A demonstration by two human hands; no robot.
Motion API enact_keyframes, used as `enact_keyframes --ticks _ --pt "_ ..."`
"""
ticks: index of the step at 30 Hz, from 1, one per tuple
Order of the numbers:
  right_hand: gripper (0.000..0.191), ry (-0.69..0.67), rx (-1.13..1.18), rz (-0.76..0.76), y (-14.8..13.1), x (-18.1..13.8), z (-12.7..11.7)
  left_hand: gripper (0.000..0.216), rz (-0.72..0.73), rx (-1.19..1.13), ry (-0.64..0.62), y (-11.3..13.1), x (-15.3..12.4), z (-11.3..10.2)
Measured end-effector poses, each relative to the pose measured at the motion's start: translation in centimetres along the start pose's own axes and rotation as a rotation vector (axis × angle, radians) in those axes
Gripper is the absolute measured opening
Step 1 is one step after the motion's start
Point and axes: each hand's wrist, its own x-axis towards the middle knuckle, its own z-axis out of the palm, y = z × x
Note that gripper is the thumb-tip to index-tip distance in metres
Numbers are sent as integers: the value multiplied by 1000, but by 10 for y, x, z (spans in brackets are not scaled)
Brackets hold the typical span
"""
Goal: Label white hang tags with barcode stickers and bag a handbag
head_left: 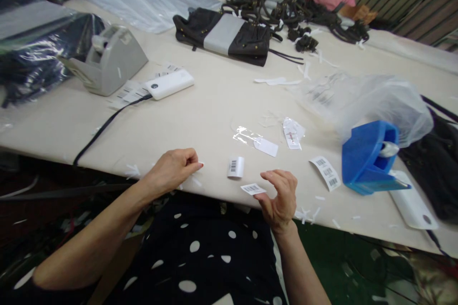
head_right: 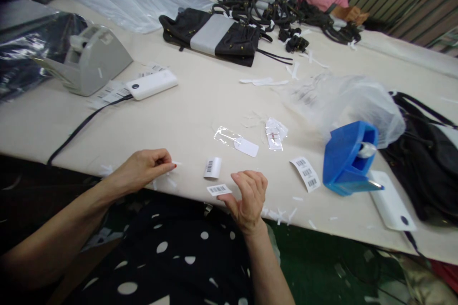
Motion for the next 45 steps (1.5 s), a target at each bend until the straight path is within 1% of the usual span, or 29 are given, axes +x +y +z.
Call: enact_keyframes --ticks 1,3,5,8,10,12,14,15,16,18,20,21,23,26,28,31,36,40,45 --pt "34 -3 6 1 0 0 1 20 -35 112 50 -9 5 -3" --pt "34 -3 17 -2 -2 0 1 21 -83 250 97 -24 12 -7" --pt "33 -1 22 -5 -3 1 1 24 -103 293 103 -34 16 -11" --pt "33 -2 13 -1 -4 2 -1 26 -110 283 123 -41 18 -18" --pt "34 3 10 -8 -5 2 -1 21 -108 249 116 -40 17 -20" --pt "39 11 18 -28 -6 3 -1 21 -93 224 156 -34 13 -19" --pt "45 22 37 -52 -6 4 0 25 -39 167 218 -21 6 -11" --pt "47 28 47 -61 -6 4 1 25 2 91 211 -12 1 -6" --pt "49 32 53 -66 -6 4 1 24 44 -26 161 -2 -4 1" --pt "51 34 56 -71 -7 5 3 24 79 -347 -69 19 -14 15" --pt "52 26 55 -75 -7 6 3 29 29 -659 -299 37 -20 28" --pt "53 20 57 -80 -8 7 3 31 -9 -782 -383 44 -21 34" --pt "54 15 70 -89 -9 8 3 34 -70 -959 -508 53 -20 44" --pt "58 19 103 -81 -11 8 3 35 -108 -1097 -652 57 -16 51" --pt "59 24 124 -65 -11 7 3 31 -121 -1133 -693 58 -14 53" --pt "58 25 150 -52 -11 5 4 25 -146 -1143 -709 58 -13 52" --pt "59 20 170 -37 -8 1 5 26 -149 -1141 -717 58 -13 51" --pt "58 17 145 -24 -6 -1 4 26 -162 -1142 -751 57 -13 53" --pt "55 12 101 -57 -5 2 -1 26 -155 -1148 -784 54 -15 54"
